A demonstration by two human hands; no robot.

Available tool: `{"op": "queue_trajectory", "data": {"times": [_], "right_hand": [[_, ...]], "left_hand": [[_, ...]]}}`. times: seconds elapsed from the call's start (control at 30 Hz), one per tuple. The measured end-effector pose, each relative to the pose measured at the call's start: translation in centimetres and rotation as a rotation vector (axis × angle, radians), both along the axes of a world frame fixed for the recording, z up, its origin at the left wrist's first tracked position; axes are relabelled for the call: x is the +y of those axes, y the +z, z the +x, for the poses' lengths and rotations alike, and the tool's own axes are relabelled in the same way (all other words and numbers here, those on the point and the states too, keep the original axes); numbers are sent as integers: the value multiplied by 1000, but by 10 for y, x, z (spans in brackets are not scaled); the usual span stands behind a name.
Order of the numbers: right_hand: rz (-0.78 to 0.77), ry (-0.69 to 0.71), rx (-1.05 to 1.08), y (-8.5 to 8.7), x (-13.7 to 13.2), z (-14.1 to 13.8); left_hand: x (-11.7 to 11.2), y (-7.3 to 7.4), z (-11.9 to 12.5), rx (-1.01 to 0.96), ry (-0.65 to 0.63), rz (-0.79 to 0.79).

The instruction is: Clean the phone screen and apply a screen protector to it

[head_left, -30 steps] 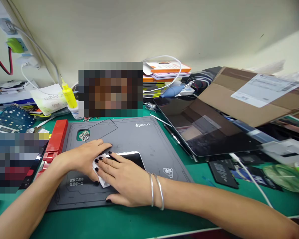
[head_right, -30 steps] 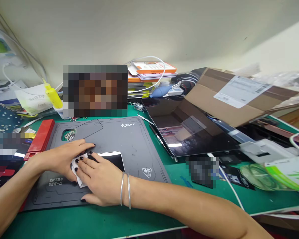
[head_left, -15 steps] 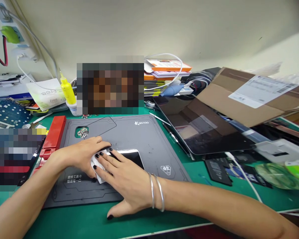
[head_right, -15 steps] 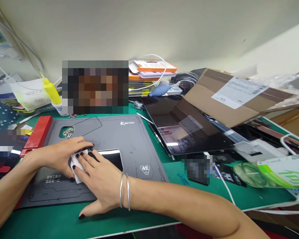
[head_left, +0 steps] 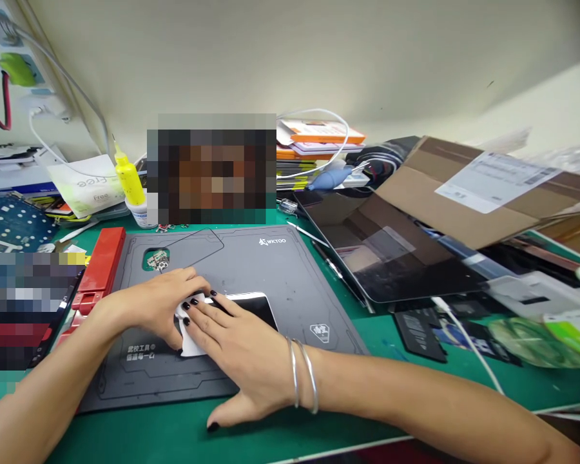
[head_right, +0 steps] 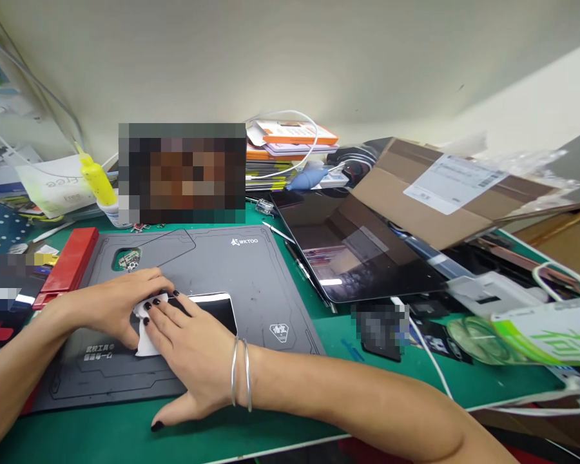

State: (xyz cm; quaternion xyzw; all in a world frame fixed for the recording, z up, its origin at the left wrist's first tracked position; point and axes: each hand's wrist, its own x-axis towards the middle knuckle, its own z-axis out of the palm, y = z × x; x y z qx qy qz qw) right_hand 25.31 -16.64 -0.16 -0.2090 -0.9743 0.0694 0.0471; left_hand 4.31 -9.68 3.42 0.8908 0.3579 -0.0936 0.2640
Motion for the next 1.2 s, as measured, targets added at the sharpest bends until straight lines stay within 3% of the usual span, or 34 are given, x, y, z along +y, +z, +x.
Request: {"op": "queue_trajectory", "data": {"times": [1.0,1.2], "right_hand": [[-7,42,37,-1,-1,1],[-36,-4,16,0,0,2]], "left_hand": [[1,1,3,16,-8,-1],[1,2,4,33,0,-3]]}}
